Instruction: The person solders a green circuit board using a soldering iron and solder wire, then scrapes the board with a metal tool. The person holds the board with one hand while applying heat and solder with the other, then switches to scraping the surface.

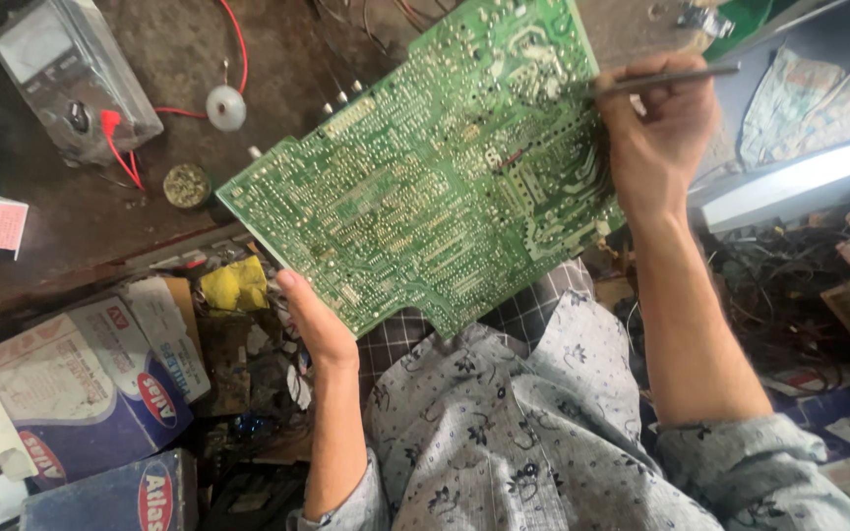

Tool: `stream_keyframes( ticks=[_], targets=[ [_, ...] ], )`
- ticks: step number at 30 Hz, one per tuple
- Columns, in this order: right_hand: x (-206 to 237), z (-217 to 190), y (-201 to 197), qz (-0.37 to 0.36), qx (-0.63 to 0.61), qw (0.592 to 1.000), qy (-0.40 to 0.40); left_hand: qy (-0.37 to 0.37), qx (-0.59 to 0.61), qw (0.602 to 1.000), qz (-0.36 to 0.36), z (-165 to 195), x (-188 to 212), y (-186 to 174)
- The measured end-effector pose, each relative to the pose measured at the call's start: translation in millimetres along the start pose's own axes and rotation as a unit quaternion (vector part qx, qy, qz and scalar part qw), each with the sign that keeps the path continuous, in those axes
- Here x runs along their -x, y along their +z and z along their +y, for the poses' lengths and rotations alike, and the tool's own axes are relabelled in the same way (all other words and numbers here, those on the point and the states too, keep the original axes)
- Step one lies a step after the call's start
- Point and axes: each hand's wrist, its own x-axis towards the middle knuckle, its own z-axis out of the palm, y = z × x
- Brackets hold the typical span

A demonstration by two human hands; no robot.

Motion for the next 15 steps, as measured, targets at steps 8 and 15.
stream_keyframes(
  ticks=[8, 15],
  targets=[
    [2.7, 1.7, -4.5, 0.005, 0.000, 1.000, 0.016, -0.019, 0.004, 1.000, 0.013, -3.0, 0.0, -2.0],
    [4.5, 5.3, -1.8, 0.022, -0.031, 0.999, -0.005, -0.009, 0.004, 1.000, 0.006, -4.9, -1.1, -1.3]
  ],
)
